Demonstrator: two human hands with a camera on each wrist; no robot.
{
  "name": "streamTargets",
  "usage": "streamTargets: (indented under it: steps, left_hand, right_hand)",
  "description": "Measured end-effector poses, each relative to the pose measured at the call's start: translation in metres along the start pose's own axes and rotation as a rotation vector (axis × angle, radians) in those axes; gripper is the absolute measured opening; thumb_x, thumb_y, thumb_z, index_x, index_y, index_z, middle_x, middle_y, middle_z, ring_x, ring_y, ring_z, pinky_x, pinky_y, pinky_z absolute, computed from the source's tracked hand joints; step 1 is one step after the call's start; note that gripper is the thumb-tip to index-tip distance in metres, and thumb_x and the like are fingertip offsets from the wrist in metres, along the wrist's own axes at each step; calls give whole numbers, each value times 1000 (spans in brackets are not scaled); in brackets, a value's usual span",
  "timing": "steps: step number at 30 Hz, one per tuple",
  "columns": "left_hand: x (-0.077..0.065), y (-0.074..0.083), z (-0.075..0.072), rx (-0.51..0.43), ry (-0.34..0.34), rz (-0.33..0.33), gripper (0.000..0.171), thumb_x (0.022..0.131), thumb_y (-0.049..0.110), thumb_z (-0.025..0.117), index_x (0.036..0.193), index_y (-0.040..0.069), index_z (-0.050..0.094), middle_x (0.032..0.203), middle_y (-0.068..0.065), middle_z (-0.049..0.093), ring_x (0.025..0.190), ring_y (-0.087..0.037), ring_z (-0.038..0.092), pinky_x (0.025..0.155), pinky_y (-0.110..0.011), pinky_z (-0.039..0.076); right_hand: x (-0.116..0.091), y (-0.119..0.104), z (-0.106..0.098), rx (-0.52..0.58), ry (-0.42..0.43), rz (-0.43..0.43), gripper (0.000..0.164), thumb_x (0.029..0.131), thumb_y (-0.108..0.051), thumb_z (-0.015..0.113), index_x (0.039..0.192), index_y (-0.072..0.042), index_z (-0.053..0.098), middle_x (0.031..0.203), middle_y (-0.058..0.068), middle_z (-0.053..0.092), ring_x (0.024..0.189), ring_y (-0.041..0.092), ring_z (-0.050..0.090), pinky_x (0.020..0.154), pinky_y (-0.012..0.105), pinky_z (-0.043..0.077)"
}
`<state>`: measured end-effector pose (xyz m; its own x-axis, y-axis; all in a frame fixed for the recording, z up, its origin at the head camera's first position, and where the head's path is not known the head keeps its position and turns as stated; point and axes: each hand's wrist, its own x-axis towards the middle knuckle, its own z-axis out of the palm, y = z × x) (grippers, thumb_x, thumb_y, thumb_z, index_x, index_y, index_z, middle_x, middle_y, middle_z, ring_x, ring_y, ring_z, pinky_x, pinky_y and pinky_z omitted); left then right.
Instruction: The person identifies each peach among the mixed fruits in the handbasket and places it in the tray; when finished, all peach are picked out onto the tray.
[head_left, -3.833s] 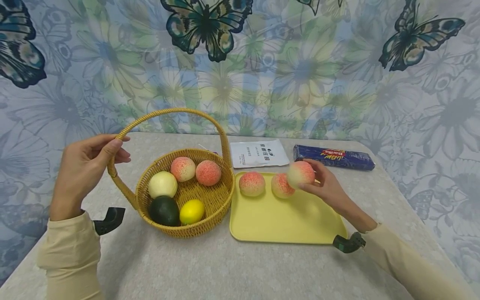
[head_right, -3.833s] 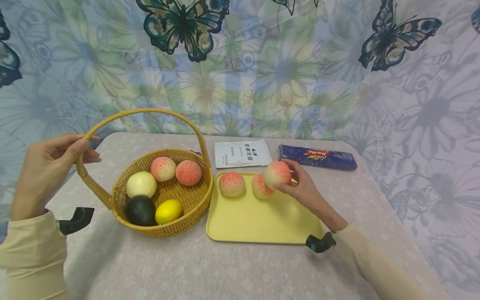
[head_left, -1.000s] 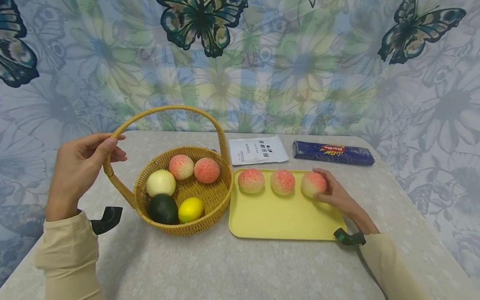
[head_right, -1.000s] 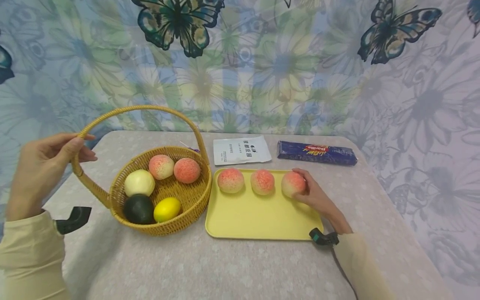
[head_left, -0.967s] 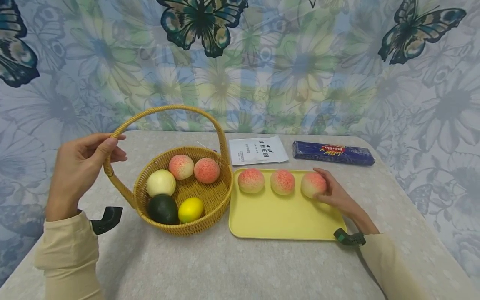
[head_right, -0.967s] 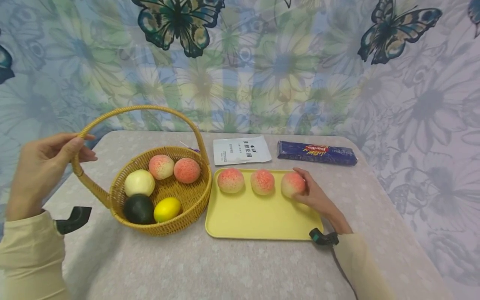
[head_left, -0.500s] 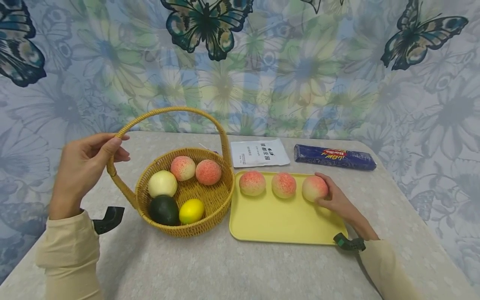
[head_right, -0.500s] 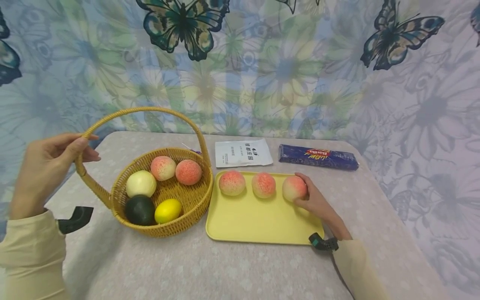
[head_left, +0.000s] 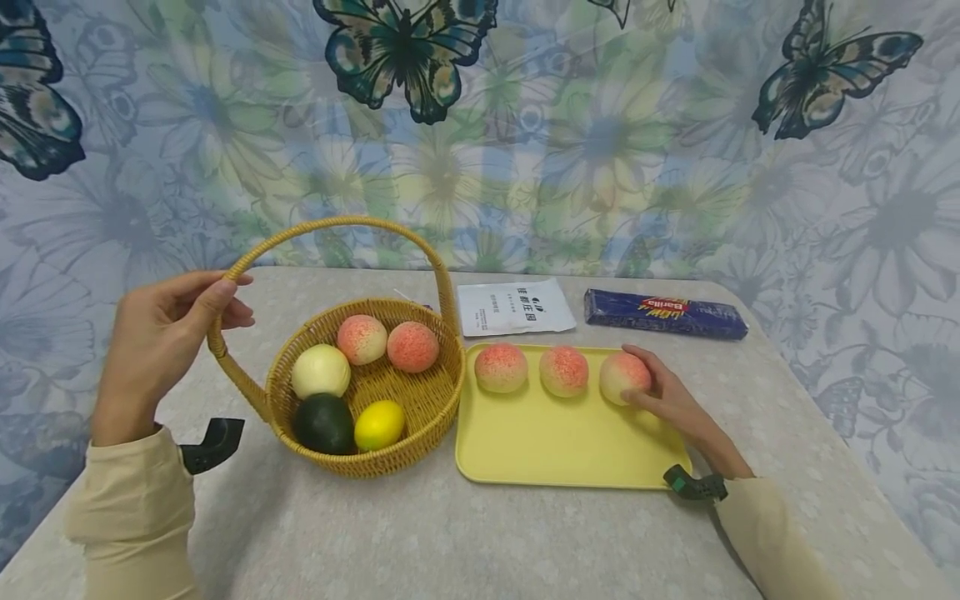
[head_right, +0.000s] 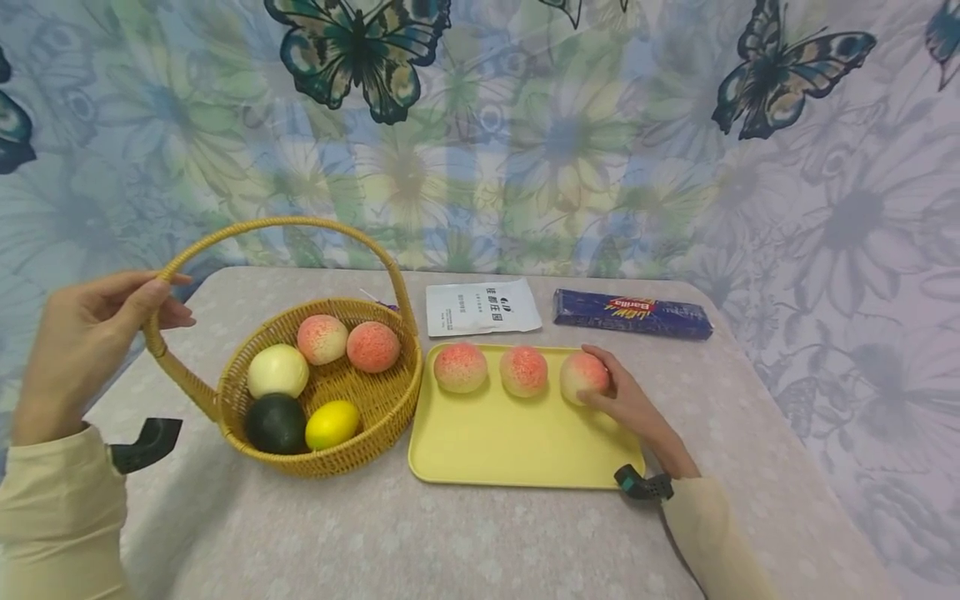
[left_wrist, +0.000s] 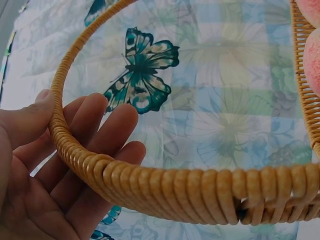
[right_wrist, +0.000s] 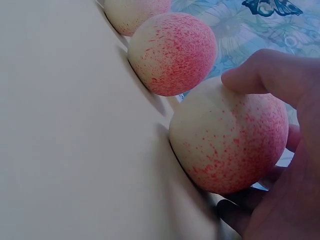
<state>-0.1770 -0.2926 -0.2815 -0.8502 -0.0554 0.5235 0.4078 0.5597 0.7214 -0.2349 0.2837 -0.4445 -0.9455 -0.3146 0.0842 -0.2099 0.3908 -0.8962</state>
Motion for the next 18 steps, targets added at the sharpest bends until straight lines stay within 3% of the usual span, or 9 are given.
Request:
streamTargets:
  steps: [18]
  left_hand:
    - [-1, -1, 0, -5, 0, -6, 19, 95, 13, 60, 110, 4, 69, 71, 9, 69, 66, -1, 67, 64, -10, 49]
  right_hand:
    - [0, 2, 0, 12, -2, -16, 70, 93, -14, 61, 152, -12, 22, 148, 19, 32, 116, 2, 44, 93, 9, 36]
